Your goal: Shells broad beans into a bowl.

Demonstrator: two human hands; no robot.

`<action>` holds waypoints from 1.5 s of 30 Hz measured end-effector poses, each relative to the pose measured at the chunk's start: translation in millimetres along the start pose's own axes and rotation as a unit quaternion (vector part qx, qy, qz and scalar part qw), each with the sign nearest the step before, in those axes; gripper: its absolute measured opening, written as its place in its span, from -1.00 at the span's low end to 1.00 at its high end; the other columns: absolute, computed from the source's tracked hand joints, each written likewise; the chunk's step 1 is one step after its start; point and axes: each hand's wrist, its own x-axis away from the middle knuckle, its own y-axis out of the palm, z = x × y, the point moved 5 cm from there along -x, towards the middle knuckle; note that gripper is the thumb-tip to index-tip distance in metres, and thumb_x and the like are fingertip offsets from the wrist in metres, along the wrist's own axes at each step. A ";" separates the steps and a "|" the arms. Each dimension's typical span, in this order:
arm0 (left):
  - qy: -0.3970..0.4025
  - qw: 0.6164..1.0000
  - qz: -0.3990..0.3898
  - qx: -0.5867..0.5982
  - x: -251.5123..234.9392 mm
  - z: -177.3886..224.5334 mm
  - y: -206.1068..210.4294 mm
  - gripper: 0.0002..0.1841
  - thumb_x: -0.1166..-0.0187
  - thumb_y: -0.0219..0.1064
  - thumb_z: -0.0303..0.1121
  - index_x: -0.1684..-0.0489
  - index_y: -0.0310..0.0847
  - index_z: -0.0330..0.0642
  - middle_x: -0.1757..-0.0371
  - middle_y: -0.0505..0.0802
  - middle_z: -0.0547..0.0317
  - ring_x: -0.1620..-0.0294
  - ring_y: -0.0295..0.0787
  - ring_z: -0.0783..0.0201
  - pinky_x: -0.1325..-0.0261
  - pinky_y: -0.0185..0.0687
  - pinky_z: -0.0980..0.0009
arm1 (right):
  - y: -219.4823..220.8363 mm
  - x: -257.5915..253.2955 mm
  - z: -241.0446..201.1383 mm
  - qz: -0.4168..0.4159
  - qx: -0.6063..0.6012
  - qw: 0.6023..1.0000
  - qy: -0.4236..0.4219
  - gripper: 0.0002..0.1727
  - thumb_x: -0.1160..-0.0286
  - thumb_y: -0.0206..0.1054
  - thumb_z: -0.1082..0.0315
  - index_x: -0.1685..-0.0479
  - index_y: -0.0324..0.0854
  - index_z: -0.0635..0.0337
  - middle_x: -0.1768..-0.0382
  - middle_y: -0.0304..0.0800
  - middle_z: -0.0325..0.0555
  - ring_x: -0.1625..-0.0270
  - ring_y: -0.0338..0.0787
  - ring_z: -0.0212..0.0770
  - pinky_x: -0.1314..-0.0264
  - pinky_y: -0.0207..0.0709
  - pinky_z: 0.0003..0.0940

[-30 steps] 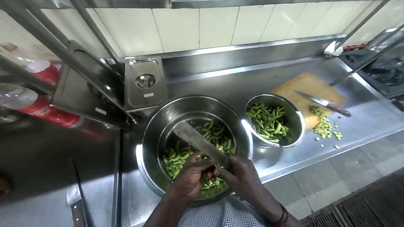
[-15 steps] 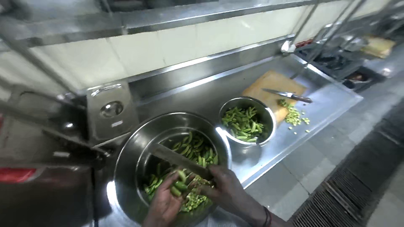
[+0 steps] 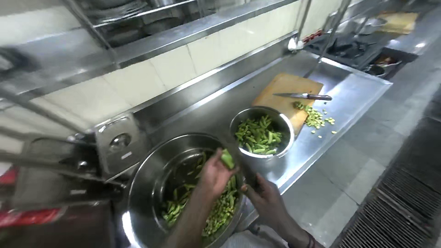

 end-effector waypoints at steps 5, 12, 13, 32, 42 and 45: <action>0.009 0.989 -0.018 -0.148 -42.1 6.8 15.6 -0.50 -0.85 0.05 -0.12 -0.68 0.28 -0.14 -0.51 0.60 -0.03 -0.50 0.54 0.05 -0.48 0.50 -0.01 | -22.2 1.8 -3.7 0.056 -0.006 0.998 0.000 -0.71 -0.55 0.37 0.08 0.01 0.69 0.09 0.42 0.75 -0.33 0.46 0.70 -0.42 0.43 0.65 -0.45; 0.035 0.877 0.131 -0.461 -78.2 11.3 -97.9 -0.73 -0.70 0.31 -0.39 -0.21 0.66 -0.37 -0.15 0.80 -0.15 -0.12 0.76 0.05 -0.28 0.65 0.06 | -43.5 8.6 17.3 0.090 0.003 0.993 0.071 -0.75 -0.52 0.37 0.10 0.03 0.68 0.06 0.51 0.69 -0.25 0.67 0.56 -0.31 0.67 0.47 -0.39; 0.020 0.832 0.117 -0.541 -81.1 3.9 -106.4 -0.71 -0.66 0.36 -0.34 -0.19 0.70 -0.34 -0.17 0.80 -0.21 -0.19 0.75 -0.05 -0.34 0.60 -0.08 | -42.7 8.0 17.0 0.087 0.003 0.994 0.073 -0.75 -0.52 0.38 0.12 0.03 0.68 0.06 0.51 0.69 -0.24 0.67 0.56 -0.30 0.66 0.48 -0.38; -0.072 0.694 -0.006 -0.716 -48.8 -9.9 -134.0 -0.72 -0.71 0.22 -0.40 -0.29 0.66 -0.22 -0.25 0.77 -0.20 -0.26 0.74 -0.15 -0.35 0.60 -0.16 | -7.9 2.3 4.7 -0.011 0.006 0.999 0.052 -0.76 -0.51 0.39 0.14 0.04 0.70 0.08 0.46 0.72 -0.25 0.61 0.60 -0.32 0.63 0.49 -0.45; 0.050 0.827 -0.031 -0.559 20.1 12.9 -118.8 -0.81 -0.70 0.30 -0.40 -0.16 0.73 -0.10 -0.05 0.85 0.12 0.02 0.81 0.21 -0.12 0.76 0.16 | 9.8 0.8 2.6 -0.081 0.044 0.995 0.049 -0.71 -0.53 0.39 0.07 -0.02 0.71 0.05 0.32 0.79 -0.29 0.42 0.74 -0.33 0.43 0.65 -0.38; 0.114 0.893 -0.049 -0.433 51.9 22.8 -99.7 -0.79 -0.65 0.31 -0.49 -0.13 0.78 -0.11 -0.05 0.87 0.17 0.01 0.81 0.25 -0.10 0.76 0.28 | 20.1 -2.1 -1.5 -0.120 0.055 0.990 0.043 -0.69 -0.53 0.40 0.01 0.00 0.70 0.02 0.33 0.79 -0.30 0.33 0.78 -0.34 0.29 0.70 -0.35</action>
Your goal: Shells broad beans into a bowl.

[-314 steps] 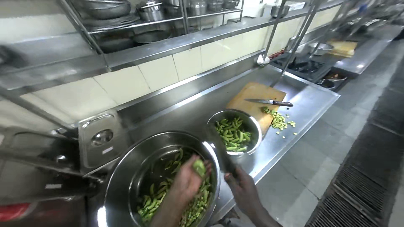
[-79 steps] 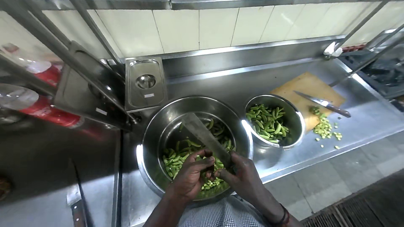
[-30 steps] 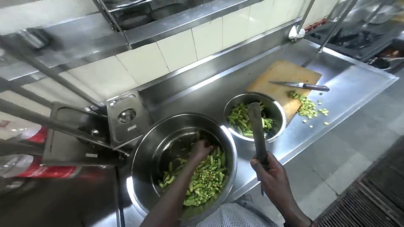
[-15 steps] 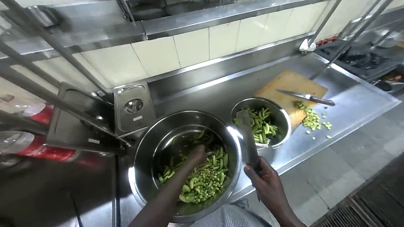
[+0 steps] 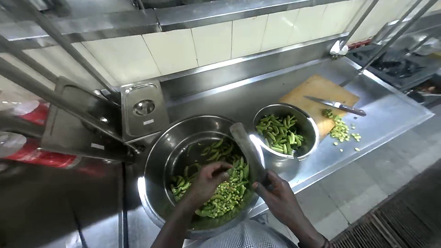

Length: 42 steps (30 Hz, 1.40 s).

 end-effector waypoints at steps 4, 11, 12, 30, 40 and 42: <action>0.049 0.999 0.005 0.012 25.3 21.6 10.0 -0.78 -0.61 0.35 -0.45 -0.09 0.83 0.00 -0.10 0.85 0.28 -0.03 0.81 0.30 -0.11 0.81 0.36 | 16.4 -8.2 -14.8 -0.036 0.012 0.999 -0.036 -0.60 -0.37 0.52 -0.12 0.10 0.71 -0.01 0.39 0.77 -0.37 0.36 0.76 -0.42 0.27 0.71 -0.39; 0.139 0.987 0.039 -0.071 40.8 32.6 10.6 -0.88 -0.58 0.37 -0.40 0.15 0.86 0.00 -0.02 0.85 0.35 -0.10 0.77 0.40 -0.18 0.76 0.43 | 34.2 -16.2 -28.4 -0.068 0.051 0.994 -0.064 -0.61 -0.43 0.49 -0.15 0.28 0.65 -0.02 0.57 0.62 -0.37 0.56 0.61 -0.42 0.50 0.55 -0.42; 0.154 0.983 0.056 -0.084 43.1 33.2 10.1 -0.87 -0.58 0.36 -0.40 0.17 0.86 0.01 -0.01 0.85 0.36 -0.11 0.77 0.41 -0.19 0.76 0.43 | 36.1 -16.4 -28.8 -0.075 0.054 0.994 -0.062 -0.60 -0.44 0.47 -0.16 0.32 0.64 -0.02 0.61 0.59 -0.38 0.59 0.57 -0.43 0.53 0.50 -0.43; -0.059 0.885 0.124 0.445 45.2 7.4 5.6 -0.76 -0.66 0.18 -0.56 -0.15 0.71 -0.25 0.10 0.82 -0.14 0.27 0.81 0.17 0.11 0.82 0.26 | 43.6 -11.6 -35.7 -0.041 0.097 0.987 -0.125 -0.54 -0.28 0.57 -0.17 0.19 0.65 -0.01 0.47 0.64 -0.41 0.48 0.59 -0.50 0.42 0.58 -0.48; -0.069 0.870 0.096 0.479 46.0 9.6 18.2 -0.75 -0.60 0.23 -0.64 -0.15 0.69 -0.35 0.13 0.85 -0.19 0.27 0.86 0.17 0.08 0.85 0.29 | 50.2 -9.9 -34.1 -0.065 0.099 0.983 -0.137 -0.50 -0.51 0.35 -0.25 0.48 0.57 -0.01 0.69 0.43 -0.42 0.66 0.42 -0.48 0.61 0.36 -0.48; -0.061 0.873 0.099 0.473 45.6 7.4 17.7 -0.73 -0.59 0.24 -0.64 -0.19 0.70 -0.34 0.09 0.86 -0.21 0.25 0.86 0.17 0.07 0.84 0.29 | 49.9 -10.9 -31.6 -0.072 0.110 0.983 -0.132 -0.46 -0.51 0.32 -0.30 0.49 0.59 -0.01 0.70 0.43 -0.41 0.66 0.43 -0.47 0.60 0.37 -0.45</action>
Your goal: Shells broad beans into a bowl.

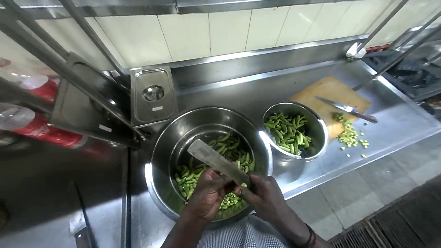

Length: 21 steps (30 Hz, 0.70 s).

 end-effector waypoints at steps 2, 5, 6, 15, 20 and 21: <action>0.016 1.000 0.008 -0.010 -2.4 -0.5 -3.3 -0.71 -0.60 0.23 -0.61 -0.22 0.68 -0.35 0.07 0.85 -0.21 0.22 0.86 0.15 0.06 0.84 0.29 | 0.4 0.1 2.0 -0.011 0.006 1.000 0.004 -0.43 -0.53 0.28 -0.33 0.50 0.62 -0.01 0.70 0.45 -0.40 0.64 0.47 -0.45 0.58 0.41 -0.40; 0.049 0.996 0.066 -0.031 -9.7 3.8 -12.6 -0.71 -0.74 0.07 -0.52 -0.24 0.66 -0.31 0.02 0.84 -0.15 0.11 0.84 0.12 -0.02 0.81 0.23 | 4.2 2.8 2.4 -0.024 -0.006 1.000 -0.006 -0.40 -0.52 0.27 -0.35 0.45 0.67 0.03 0.68 0.50 -0.35 0.61 0.53 -0.41 0.52 0.47 -0.33; 0.056 0.995 0.078 -0.020 -13.1 6.4 -16.0 -0.71 -0.78 0.03 -0.50 -0.24 0.66 -0.31 0.03 0.83 -0.14 0.10 0.84 0.10 -0.02 0.81 0.21 | 4.9 3.5 2.3 -0.023 -0.011 1.000 -0.012 -0.40 -0.51 0.29 -0.34 0.41 0.69 0.05 0.66 0.55 -0.33 0.59 0.57 -0.40 0.50 0.51 -0.31; 0.029 0.972 0.118 -0.199 -60.9 21.1 -21.5 -0.78 -0.72 0.18 -0.46 -0.20 0.63 -0.18 0.18 0.80 0.08 0.36 0.70 0.29 0.26 0.71 0.36 | -12.1 5.1 19.1 0.022 0.000 0.998 0.058 -0.48 -0.57 0.28 -0.26 0.09 0.71 0.05 0.35 0.73 -0.28 0.33 0.73 -0.33 0.25 0.69 -0.22; 0.022 0.799 0.036 -0.600 -105.0 22.6 9.3 -0.80 -0.65 0.38 -0.34 -0.11 0.69 -0.18 -0.01 0.79 -0.13 0.07 0.72 -0.02 0.04 0.64 -0.03 | -32.6 15.6 38.9 0.099 -0.019 0.991 0.089 -0.45 -0.61 0.19 -0.28 0.04 0.71 0.04 0.36 0.75 -0.32 0.32 0.76 -0.37 0.24 0.71 -0.24; 0.023 0.752 0.025 -0.659 -119.3 19.2 11.5 -0.75 -0.66 0.37 -0.30 -0.16 0.70 -0.21 -0.09 0.80 -0.23 -0.08 0.75 -0.16 -0.13 0.63 -0.20 | -36.3 18.2 43.4 0.114 -0.026 0.989 0.095 -0.44 -0.61 0.17 -0.30 0.06 0.71 0.02 0.38 0.73 -0.34 0.35 0.75 -0.38 0.27 0.70 -0.26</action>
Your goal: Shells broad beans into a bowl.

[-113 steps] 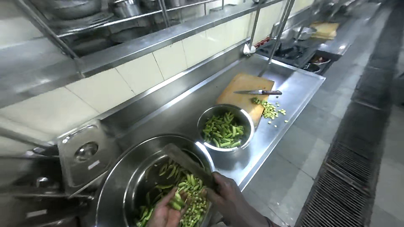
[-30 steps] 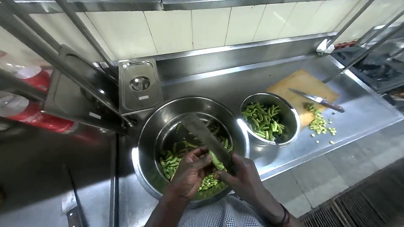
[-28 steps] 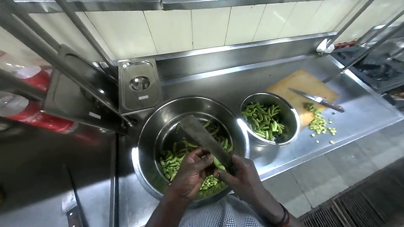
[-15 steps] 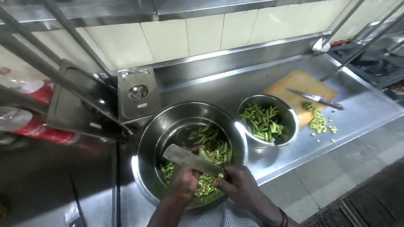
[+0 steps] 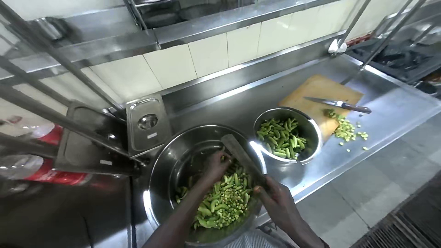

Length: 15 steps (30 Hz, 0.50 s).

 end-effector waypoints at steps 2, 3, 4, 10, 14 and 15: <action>-0.005 0.991 -0.025 -0.129 -33.8 -8.5 17.7 -0.65 -0.69 0.32 -0.22 -0.30 0.69 -0.19 -0.23 0.80 -0.24 -0.28 0.75 -0.22 -0.35 0.58 -0.29 | -7.6 2.3 8.0 0.024 -0.016 0.999 0.014 -0.46 -0.61 0.19 -0.29 0.05 0.71 0.01 0.40 0.73 -0.36 0.37 0.74 -0.39 0.30 0.70 -0.28; -0.020 0.983 -0.042 -0.178 -44.4 -11.8 28.1 -0.62 -0.71 0.27 -0.19 -0.35 0.64 -0.19 -0.26 0.79 -0.25 -0.30 0.75 -0.24 -0.34 0.58 -0.31 | -10.7 3.4 11.5 0.031 -0.023 0.999 0.020 -0.48 -0.61 0.19 -0.28 0.06 0.71 0.00 0.41 0.72 -0.36 0.38 0.73 -0.39 0.32 0.69 -0.30; -0.036 0.975 -0.058 -0.211 -51.2 -14.9 38.3 -0.59 -0.73 0.24 -0.18 -0.42 0.59 -0.20 -0.28 0.78 -0.26 -0.31 0.74 -0.26 -0.33 0.58 -0.32 | -13.2 4.2 14.7 0.036 -0.029 0.999 0.026 -0.51 -0.62 0.21 -0.25 0.07 0.70 0.00 0.42 0.71 -0.36 0.40 0.71 -0.40 0.34 0.67 -0.31; -0.088 0.954 -0.101 -0.268 -59.3 -42.4 71.7 -0.47 -0.80 0.10 -0.23 -0.73 0.29 -0.20 -0.56 0.60 -0.27 -0.56 0.54 -0.26 -0.53 0.44 -0.25 | -18.9 7.3 20.9 0.043 -0.028 0.998 0.044 -0.53 -0.61 0.21 -0.24 0.14 0.67 -0.03 0.50 0.63 -0.38 0.49 0.62 -0.40 0.44 0.57 -0.37; -0.049 0.972 -0.077 -0.217 -56.3 -51.9 52.8 -0.48 -0.66 0.25 -0.29 -0.63 0.45 -0.09 -0.50 0.66 -0.18 -0.50 0.61 -0.19 -0.49 0.50 -0.27 | -20.3 7.4 23.2 0.043 -0.034 0.997 0.057 -0.56 -0.60 0.22 -0.23 0.15 0.67 -0.05 0.53 0.60 -0.41 0.52 0.59 -0.42 0.48 0.52 -0.40; -0.044 0.979 -0.077 -0.185 -49.3 -48.6 42.9 -0.50 -0.67 0.25 -0.29 -0.63 0.46 -0.06 -0.47 0.69 -0.17 -0.45 0.65 -0.19 -0.45 0.53 -0.28 | -19.1 6.7 22.9 0.037 -0.038 0.997 0.064 -0.58 -0.60 0.22 -0.20 0.15 0.67 -0.05 0.53 0.60 -0.40 0.53 0.58 -0.41 0.48 0.51 -0.39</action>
